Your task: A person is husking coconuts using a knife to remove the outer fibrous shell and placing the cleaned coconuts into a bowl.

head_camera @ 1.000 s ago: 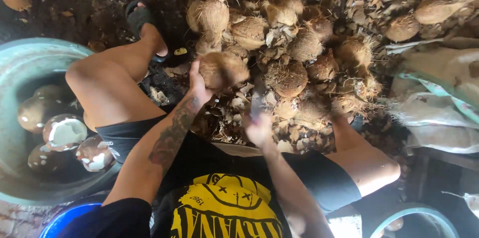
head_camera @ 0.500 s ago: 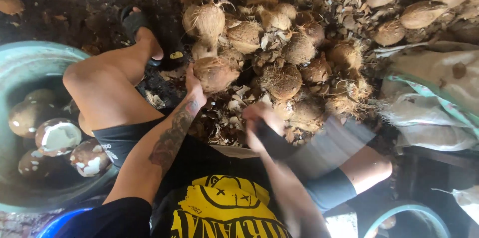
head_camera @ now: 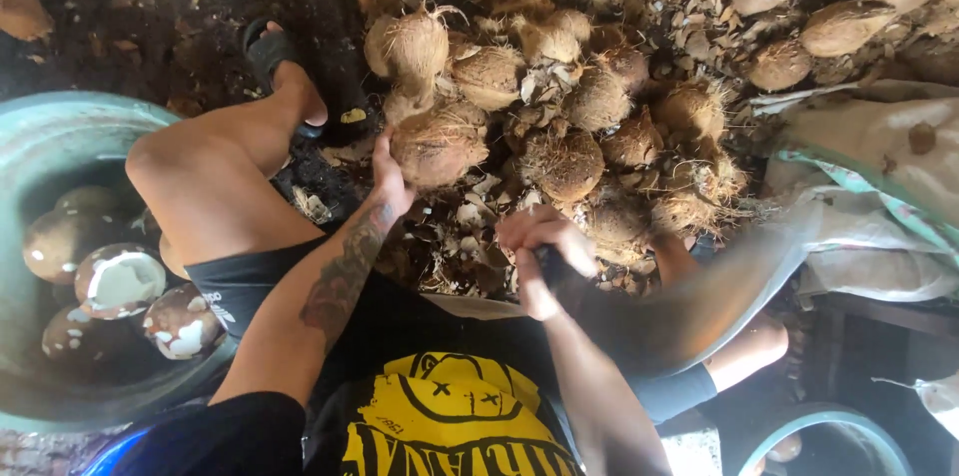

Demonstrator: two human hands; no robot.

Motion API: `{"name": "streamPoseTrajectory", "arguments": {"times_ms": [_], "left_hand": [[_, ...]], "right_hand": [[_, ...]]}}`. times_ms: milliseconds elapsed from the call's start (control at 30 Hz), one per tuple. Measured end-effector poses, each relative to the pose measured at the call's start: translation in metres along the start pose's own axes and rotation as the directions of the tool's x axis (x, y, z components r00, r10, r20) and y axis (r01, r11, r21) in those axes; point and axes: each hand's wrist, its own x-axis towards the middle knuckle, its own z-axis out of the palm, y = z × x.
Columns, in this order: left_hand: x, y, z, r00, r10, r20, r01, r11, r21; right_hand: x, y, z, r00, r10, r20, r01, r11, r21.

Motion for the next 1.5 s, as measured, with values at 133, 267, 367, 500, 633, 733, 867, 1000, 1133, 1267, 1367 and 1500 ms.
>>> {"name": "streamPoseTrajectory", "arguments": {"times_ms": [133,267,367,500,633,733,867,1000,1133,1267,1367,1500], "left_hand": [[-0.027,0.001,0.009,0.999,-0.035,0.003,0.035,0.991,-0.131],[0.012,-0.003,-0.019,0.977,-0.098,0.191,0.110,0.992,-0.055],[-0.052,0.019,0.028,0.950,-0.115,0.289,0.169,0.971,-0.168],[-0.033,0.011,0.019,0.815,-0.050,0.577,0.214,0.952,-0.219],[-0.015,0.001,0.001,0.974,-0.166,0.151,0.160,0.986,0.054],[0.010,-0.010,-0.018,0.982,-0.163,0.099,0.158,0.986,0.056],[-0.027,0.009,0.009,0.958,-0.189,0.217,0.212,0.973,-0.087],[-0.007,0.024,0.006,0.937,-0.173,0.305,0.190,0.981,-0.027],[-0.010,0.012,0.000,0.919,-0.226,0.324,0.214,0.974,0.072],[-0.007,0.010,0.008,0.893,-0.282,0.352,0.212,0.951,0.225],[-0.014,0.001,0.010,0.884,-0.320,0.340,0.216,0.926,0.309],[-0.026,-0.004,0.015,0.876,-0.354,0.328,0.210,0.892,0.401]], "right_hand": [[-0.057,0.054,0.009,0.855,0.519,0.002,-0.499,0.823,-0.273],[-0.101,0.090,-0.007,0.105,0.976,-0.190,-0.963,0.052,-0.266],[-0.038,0.023,-0.008,0.342,0.920,-0.192,-0.906,0.377,0.192],[0.002,-0.043,-0.014,0.869,0.484,-0.104,-0.470,0.872,0.136],[-0.027,-0.020,-0.032,0.966,0.247,-0.078,-0.237,0.964,0.120],[-0.076,0.058,-0.027,0.752,0.641,-0.153,-0.634,0.767,0.101],[-0.151,0.147,-0.023,0.070,0.962,-0.264,-0.982,0.113,0.153],[-0.081,0.094,-0.009,0.011,0.952,-0.306,-0.979,0.073,0.192],[-0.022,0.065,0.000,0.594,0.685,-0.421,-0.693,0.702,0.165],[-0.008,0.069,0.009,0.771,0.548,-0.324,-0.369,0.800,0.474],[-0.006,0.077,0.008,0.765,0.514,-0.389,-0.388,0.849,0.359],[0.008,0.065,0.005,0.782,0.488,-0.389,-0.344,0.857,0.383]]}}
